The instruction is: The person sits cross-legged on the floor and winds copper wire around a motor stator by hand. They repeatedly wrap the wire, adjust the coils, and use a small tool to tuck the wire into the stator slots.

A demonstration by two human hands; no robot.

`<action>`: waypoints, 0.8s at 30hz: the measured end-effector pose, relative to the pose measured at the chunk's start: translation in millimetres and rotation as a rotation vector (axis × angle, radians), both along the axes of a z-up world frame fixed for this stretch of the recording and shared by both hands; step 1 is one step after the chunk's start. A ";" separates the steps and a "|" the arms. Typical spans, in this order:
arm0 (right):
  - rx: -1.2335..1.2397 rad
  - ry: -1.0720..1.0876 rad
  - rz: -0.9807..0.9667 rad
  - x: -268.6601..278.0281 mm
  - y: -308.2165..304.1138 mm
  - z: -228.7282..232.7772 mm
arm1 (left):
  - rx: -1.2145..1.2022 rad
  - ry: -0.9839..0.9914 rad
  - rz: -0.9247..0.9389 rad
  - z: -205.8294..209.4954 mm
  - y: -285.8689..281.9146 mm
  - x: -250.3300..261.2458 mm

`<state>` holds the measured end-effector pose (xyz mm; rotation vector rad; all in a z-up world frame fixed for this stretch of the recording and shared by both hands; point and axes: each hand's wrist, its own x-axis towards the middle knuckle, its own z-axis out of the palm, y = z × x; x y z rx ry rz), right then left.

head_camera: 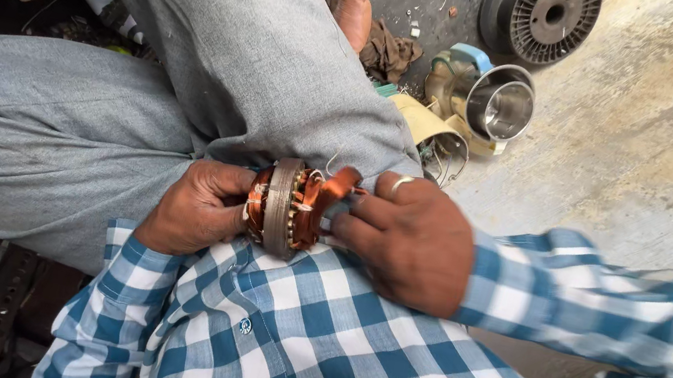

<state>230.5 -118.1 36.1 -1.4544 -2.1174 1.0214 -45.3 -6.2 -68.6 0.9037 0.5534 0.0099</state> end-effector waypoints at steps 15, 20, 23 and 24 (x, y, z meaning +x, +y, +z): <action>-0.075 0.264 -0.287 -6.3 -14.1 -38.2 | 0.293 0.120 -0.083 6.2 9.2 0.3; 0.032 0.321 -0.342 -12.2 -13.5 -34.9 | 0.414 0.038 -0.006 18.4 8.6 -0.8; 0.009 0.407 -0.356 -10.8 -14.8 -34.4 | 0.409 0.044 -0.042 20.1 11.3 -3.7; 0.005 0.424 -0.353 -9.8 -14.6 -34.6 | 0.432 0.062 -0.062 19.2 13.3 -4.1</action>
